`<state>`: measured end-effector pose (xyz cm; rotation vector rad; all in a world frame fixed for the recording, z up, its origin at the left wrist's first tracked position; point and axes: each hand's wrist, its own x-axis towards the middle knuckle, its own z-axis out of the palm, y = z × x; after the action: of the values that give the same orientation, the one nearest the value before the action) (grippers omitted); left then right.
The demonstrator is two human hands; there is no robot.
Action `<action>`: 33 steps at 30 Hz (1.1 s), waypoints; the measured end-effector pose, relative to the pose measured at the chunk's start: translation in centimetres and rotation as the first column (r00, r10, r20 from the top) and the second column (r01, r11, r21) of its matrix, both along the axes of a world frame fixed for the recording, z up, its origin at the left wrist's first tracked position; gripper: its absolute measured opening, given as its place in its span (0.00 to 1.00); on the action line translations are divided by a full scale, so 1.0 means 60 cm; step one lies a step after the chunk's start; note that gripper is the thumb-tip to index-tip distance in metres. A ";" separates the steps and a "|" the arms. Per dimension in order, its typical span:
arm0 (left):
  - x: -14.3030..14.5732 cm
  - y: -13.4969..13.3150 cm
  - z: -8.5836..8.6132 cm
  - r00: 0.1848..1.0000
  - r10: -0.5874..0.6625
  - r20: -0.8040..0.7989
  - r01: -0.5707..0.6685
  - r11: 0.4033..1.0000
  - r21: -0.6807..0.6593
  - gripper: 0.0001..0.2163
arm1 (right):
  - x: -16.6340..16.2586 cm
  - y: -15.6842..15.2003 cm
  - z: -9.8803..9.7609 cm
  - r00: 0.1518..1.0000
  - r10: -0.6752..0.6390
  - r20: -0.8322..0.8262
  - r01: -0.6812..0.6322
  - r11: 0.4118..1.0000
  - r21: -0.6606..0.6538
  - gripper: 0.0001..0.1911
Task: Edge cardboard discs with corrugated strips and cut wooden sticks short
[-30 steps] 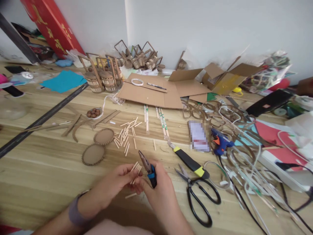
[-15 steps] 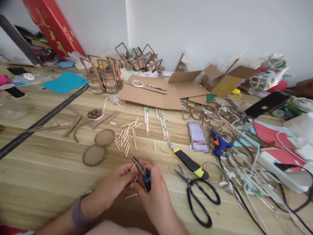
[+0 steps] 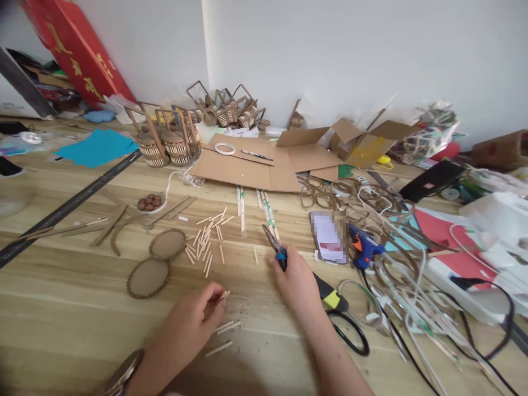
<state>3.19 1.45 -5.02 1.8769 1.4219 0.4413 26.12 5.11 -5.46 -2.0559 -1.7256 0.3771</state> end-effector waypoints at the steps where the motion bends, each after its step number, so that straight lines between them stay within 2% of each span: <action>1: -0.001 0.000 -0.002 1.000 -0.009 0.022 0.008 0.999 0.040 0.06 | 0.002 0.009 0.000 0.999 -0.005 0.036 0.005 1.000 -0.013 0.07; 7: -0.003 -0.001 -0.015 0.982 -0.132 0.136 0.095 0.964 0.250 0.07 | 0.004 0.083 0.010 0.965 -0.063 0.254 0.094 0.989 -0.114 0.09; 11: -0.005 -0.002 -0.019 0.963 -0.197 0.184 0.141 0.950 0.280 0.08 | -0.004 0.132 0.016 0.939 -0.081 0.335 0.154 0.969 -0.195 0.15; 17: -0.011 -0.006 -0.017 0.945 -0.208 0.253 0.133 0.950 0.282 0.07 | -0.009 0.170 0.015 0.950 -0.075 0.303 0.180 0.925 -0.334 0.17; 20: -0.013 -0.011 -0.017 0.951 -0.150 0.271 0.075 0.961 0.268 0.06 | -0.004 0.174 0.017 0.968 -0.069 0.241 0.159 0.913 -0.376 0.17; 25: -0.018 -0.020 -0.017 0.948 -0.030 0.318 -0.017 0.990 0.143 0.09 | 0.008 0.140 0.043 0.991 -0.055 0.125 0.096 0.934 -0.343 0.15; 29: -0.016 -0.020 -0.011 0.936 0.091 0.341 -0.080 0.996 -0.044 0.10 | -0.005 0.059 0.069 0.999 0.013 -0.029 -0.020 0.968 -0.249 0.06; 31: -0.013 -0.017 -0.007 0.922 0.099 0.374 -0.034 0.984 -0.176 0.11 | -0.030 0.009 0.072 0.986 0.072 -0.147 -0.101 0.975 -0.198 0.07; 33: -0.009 -0.015 -0.006 0.904 0.056 0.423 0.067 0.960 -0.271 0.14 | -0.065 -0.036 0.065 0.951 0.109 -0.288 -0.155 0.978 -0.143 0.11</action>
<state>2.66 0.56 -5.38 1.4449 1.1150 0.5770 22.19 2.95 -1.57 -1.8896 -1.7091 0.8353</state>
